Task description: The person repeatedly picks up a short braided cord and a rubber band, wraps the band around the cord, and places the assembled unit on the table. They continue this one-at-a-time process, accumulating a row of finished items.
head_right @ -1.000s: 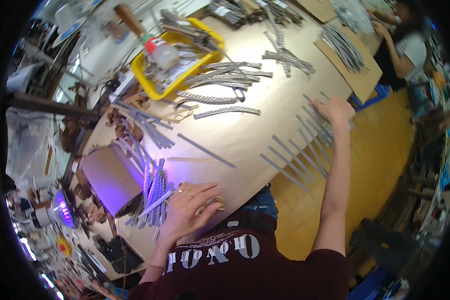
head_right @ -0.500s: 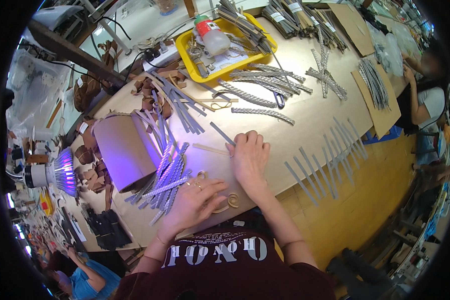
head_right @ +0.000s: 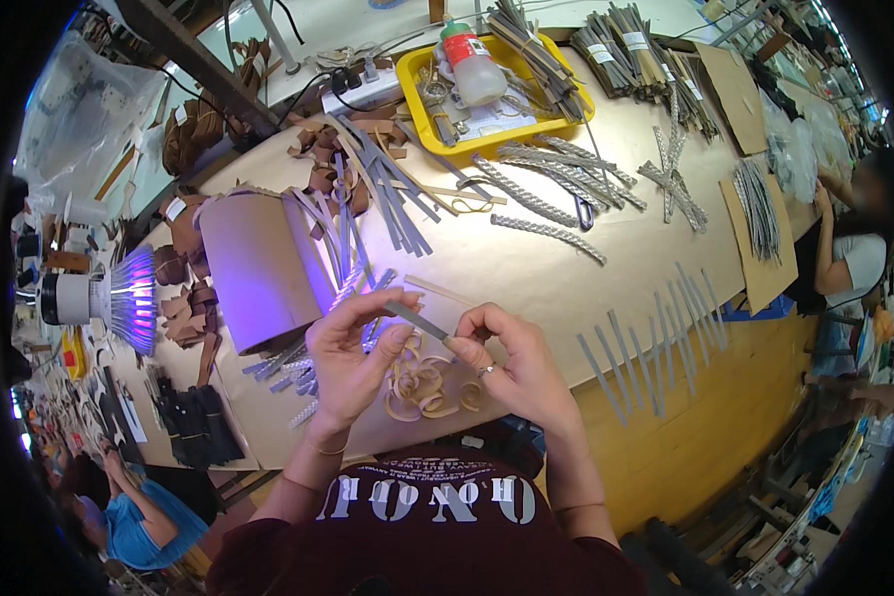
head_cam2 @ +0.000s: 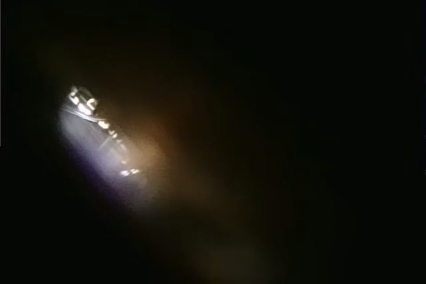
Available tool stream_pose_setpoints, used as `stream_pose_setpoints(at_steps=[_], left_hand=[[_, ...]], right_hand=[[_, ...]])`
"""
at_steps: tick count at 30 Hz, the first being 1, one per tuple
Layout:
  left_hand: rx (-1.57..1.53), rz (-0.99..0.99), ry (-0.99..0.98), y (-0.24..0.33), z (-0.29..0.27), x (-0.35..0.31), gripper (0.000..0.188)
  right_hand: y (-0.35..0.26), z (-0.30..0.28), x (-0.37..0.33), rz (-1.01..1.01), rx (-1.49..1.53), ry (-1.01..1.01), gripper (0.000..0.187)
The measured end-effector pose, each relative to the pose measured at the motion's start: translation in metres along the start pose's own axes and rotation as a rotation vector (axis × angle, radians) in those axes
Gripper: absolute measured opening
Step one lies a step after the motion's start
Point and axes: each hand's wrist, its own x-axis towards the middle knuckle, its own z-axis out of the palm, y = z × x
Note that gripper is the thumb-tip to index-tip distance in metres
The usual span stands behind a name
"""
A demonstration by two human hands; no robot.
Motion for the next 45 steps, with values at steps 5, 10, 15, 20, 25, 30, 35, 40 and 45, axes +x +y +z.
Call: stream_pose_setpoints(at_steps=[5,10,15,20,25,30,35,40,45], left_hand=[[0.274,0.444,0.027,0.013,0.002,0.009,0.026],[0.534,0.698,-0.043,0.019,0.003,0.015,0.035],[0.638,0.753,-0.098,0.021,0.008,0.009,0.041],[0.715,0.784,-0.088,0.022,0.012,0.005,0.036],[0.795,0.791,-0.082,0.021,0.017,0.004,0.032],[0.726,0.760,-0.067,0.019,0.028,0.009,0.038],[0.523,0.508,-0.195,0.022,0.026,0.009,0.043],[0.232,0.273,-0.210,0.020,0.025,0.010,0.030],[0.008,0.052,0.071,0.036,0.006,0.008,0.014]], right_hand=[[-0.025,0.015,0.000,-0.238,-0.346,0.426,0.017],[-0.055,0.011,-0.025,-0.166,-0.078,0.245,0.012],[-0.060,0.017,-0.024,-0.131,0.000,0.317,0.009],[-0.058,0.019,-0.023,-0.174,-0.070,0.365,0.009],[-0.054,0.015,-0.023,-0.211,-0.229,0.394,0.008],[-0.049,0.016,-0.022,-0.159,-0.309,0.423,0.009],[-0.045,0.016,-0.021,-0.168,-0.402,0.423,0.013],[-0.039,0.017,-0.021,-0.244,-0.538,0.406,0.015],[-0.010,0.002,-0.019,-0.179,-0.401,0.356,0.012]])
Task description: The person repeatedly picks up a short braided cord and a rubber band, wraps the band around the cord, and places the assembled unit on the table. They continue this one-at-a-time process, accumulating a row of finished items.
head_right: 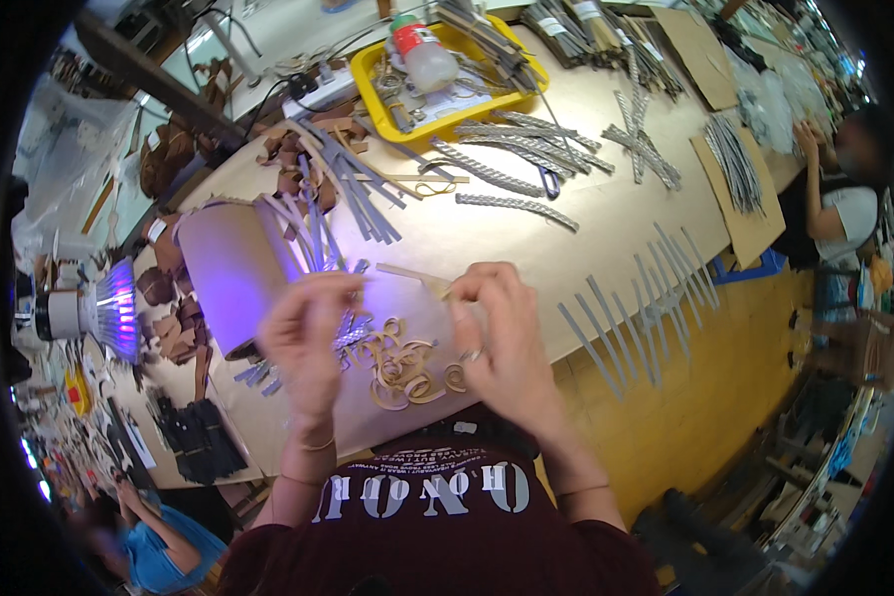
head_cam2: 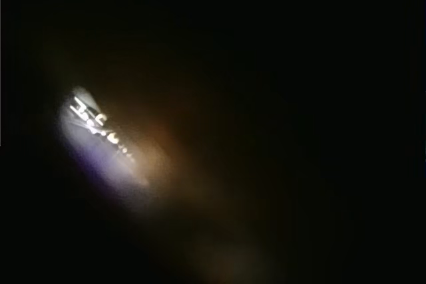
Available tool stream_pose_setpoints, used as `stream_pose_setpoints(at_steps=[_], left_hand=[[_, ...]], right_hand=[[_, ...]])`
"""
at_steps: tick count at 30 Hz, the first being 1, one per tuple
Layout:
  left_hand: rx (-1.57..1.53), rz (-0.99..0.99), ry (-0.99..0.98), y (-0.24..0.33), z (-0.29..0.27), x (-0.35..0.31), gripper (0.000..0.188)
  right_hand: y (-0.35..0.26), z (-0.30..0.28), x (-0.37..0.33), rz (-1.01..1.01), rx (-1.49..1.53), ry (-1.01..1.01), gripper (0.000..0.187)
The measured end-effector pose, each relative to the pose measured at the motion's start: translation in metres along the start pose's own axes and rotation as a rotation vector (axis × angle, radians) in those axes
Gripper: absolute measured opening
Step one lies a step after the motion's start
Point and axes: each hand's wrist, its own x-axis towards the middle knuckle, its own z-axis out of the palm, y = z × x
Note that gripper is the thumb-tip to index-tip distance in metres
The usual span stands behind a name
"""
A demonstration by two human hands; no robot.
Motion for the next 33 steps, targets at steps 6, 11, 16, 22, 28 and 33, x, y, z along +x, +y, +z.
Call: stream_pose_setpoints(at_steps=[6,11,16,22,28,33], left_hand=[[0.033,0.253,0.228,0.016,-0.026,-0.013,0.026],[0.370,0.175,-0.334,-0.011,0.015,-0.014,0.048],[0.192,0.027,-0.308,-0.015,0.019,-0.021,0.024],[0.041,-0.130,0.004,-0.012,-0.015,-0.033,0.012],[-0.022,0.507,0.654,0.033,-0.080,-0.028,0.028],[0.352,0.131,0.232,0.011,-0.038,-0.036,0.015]], right_hand=[[0.036,-0.016,-0.015,0.159,0.075,0.036,0.009],[0.007,-0.010,-0.018,0.057,0.138,-0.011,0.010],[-0.018,-0.007,-0.008,-0.064,0.185,-0.072,0.012],[-0.001,0.003,-0.010,-0.106,0.126,-0.191,0.015],[0.034,0.008,-0.015,0.156,-0.098,-0.277,0.016],[0.002,0.006,-0.023,0.062,0.318,-0.287,0.027]])
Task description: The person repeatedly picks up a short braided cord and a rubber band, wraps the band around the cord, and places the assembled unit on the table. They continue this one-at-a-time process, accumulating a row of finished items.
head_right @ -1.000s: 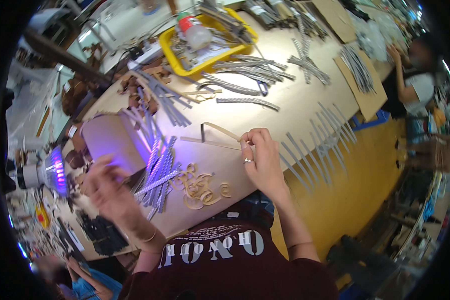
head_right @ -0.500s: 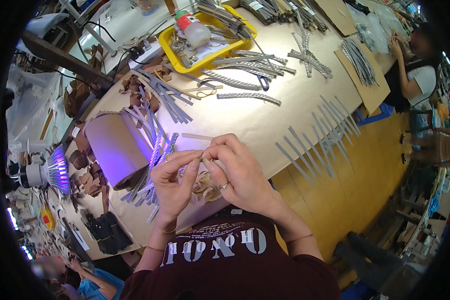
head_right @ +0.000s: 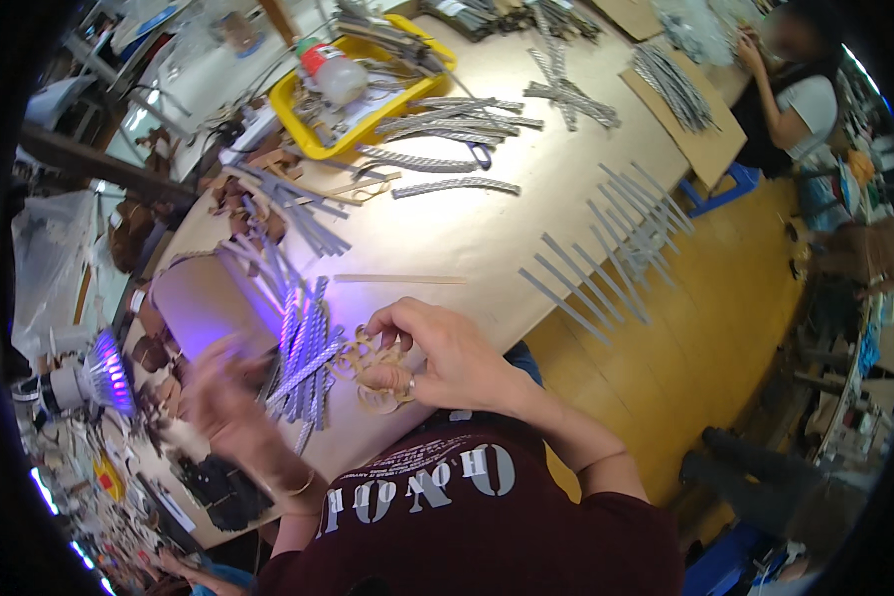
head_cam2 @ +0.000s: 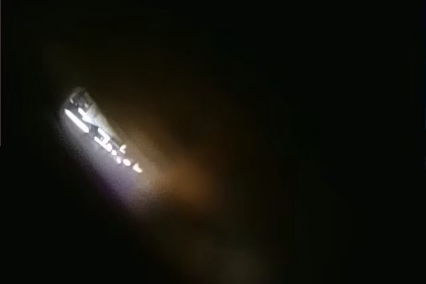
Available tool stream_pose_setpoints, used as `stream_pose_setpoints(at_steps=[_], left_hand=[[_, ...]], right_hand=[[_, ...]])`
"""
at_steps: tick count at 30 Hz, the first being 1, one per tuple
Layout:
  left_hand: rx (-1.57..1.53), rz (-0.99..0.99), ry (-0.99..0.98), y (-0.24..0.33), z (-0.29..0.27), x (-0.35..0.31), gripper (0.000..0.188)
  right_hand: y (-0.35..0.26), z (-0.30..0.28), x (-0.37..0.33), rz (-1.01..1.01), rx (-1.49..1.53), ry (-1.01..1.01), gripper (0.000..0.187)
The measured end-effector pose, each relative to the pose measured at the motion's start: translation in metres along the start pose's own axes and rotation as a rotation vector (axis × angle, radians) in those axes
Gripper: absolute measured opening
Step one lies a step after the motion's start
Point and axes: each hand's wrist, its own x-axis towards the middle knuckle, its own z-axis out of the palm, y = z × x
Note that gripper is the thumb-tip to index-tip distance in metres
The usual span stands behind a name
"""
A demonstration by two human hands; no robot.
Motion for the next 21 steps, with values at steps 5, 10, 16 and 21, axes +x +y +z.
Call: stream_pose_setpoints(at_steps=[5,10,16,21], left_hand=[[-0.305,-0.055,-0.368,-0.004,0.048,-0.009,0.011],[-0.454,-0.308,-0.303,-0.001,0.033,-0.009,0.010],[-0.385,0.122,0.369,-0.010,-0.042,0.005,0.023],[-0.344,0.498,0.434,0.004,-0.049,0.020,0.022]], right_hand=[[-0.028,0.006,0.017,-0.137,0.070,0.119,0.019],[-0.017,0.003,0.016,-0.206,0.042,0.112,0.011],[0.045,-0.008,0.012,0.117,-0.367,0.190,0.017],[0.070,0.001,-0.001,0.022,-0.601,0.088,0.022]])
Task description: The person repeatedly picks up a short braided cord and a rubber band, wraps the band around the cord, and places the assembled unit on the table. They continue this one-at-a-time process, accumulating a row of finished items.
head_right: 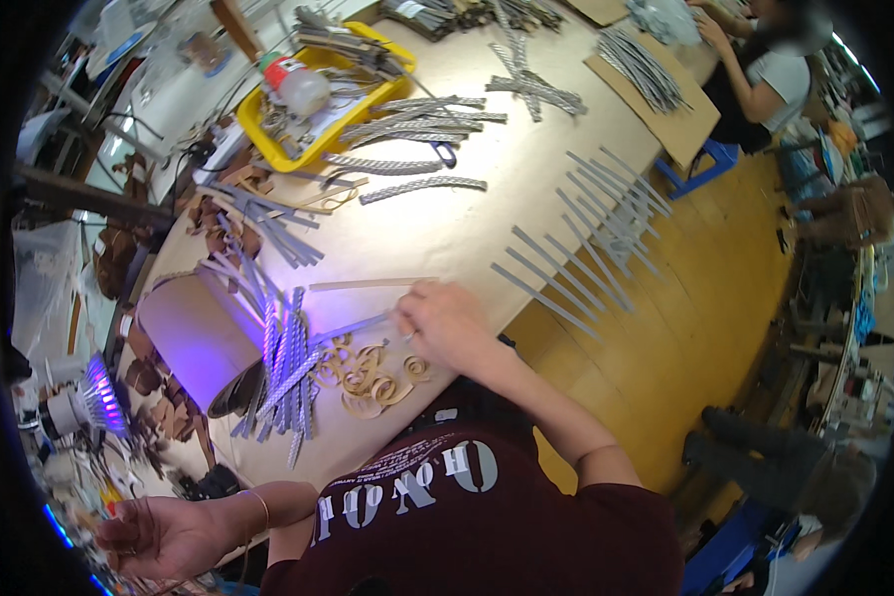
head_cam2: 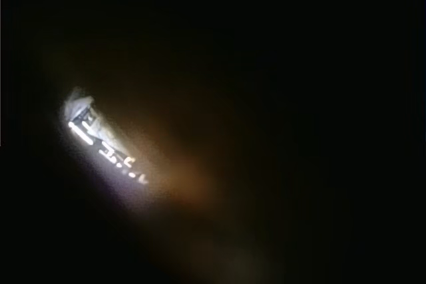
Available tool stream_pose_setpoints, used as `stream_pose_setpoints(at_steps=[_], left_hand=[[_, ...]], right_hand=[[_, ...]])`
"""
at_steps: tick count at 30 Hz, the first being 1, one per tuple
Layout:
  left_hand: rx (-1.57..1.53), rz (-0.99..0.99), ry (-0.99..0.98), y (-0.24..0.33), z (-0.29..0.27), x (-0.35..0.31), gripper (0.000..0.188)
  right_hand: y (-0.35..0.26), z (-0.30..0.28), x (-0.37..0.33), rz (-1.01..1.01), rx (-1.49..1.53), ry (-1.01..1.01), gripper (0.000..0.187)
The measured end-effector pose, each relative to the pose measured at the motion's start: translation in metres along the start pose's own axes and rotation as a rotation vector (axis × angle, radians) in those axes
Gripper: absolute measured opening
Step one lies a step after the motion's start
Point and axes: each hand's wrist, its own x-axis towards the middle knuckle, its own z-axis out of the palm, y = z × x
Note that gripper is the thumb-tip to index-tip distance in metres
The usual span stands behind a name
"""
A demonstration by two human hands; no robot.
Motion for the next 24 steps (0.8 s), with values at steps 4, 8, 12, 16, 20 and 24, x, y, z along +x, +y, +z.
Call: stream_pose_setpoints(at_steps=[4,8,12,16,20,24], left_hand=[[-0.246,-0.008,-0.219,0.002,0.041,-0.018,0.023],[0.079,-0.476,-0.535,-0.008,0.067,-0.064,0.030],[-0.006,-0.458,-0.570,-0.024,0.053,-0.084,0.023],[0.383,-0.388,-1.035,-0.037,0.040,-0.086,0.038],[0.596,-0.333,-1.326,-0.029,0.056,-0.110,0.051],[0.588,-0.357,-1.053,-0.017,0.070,-0.113,0.069]], right_hand=[[-0.029,0.018,0.000,-0.228,0.118,-0.056,0.019],[-0.038,0.009,0.000,-0.172,0.527,-0.135,0.019],[-0.009,-0.039,-0.018,0.038,0.990,-0.126,0.029],[0.020,-0.080,-0.028,0.052,1.396,0.210,0.025],[0.021,-0.076,-0.015,0.066,1.488,0.274,0.023],[0.000,-0.065,-0.006,0.082,1.405,0.217,0.023]])
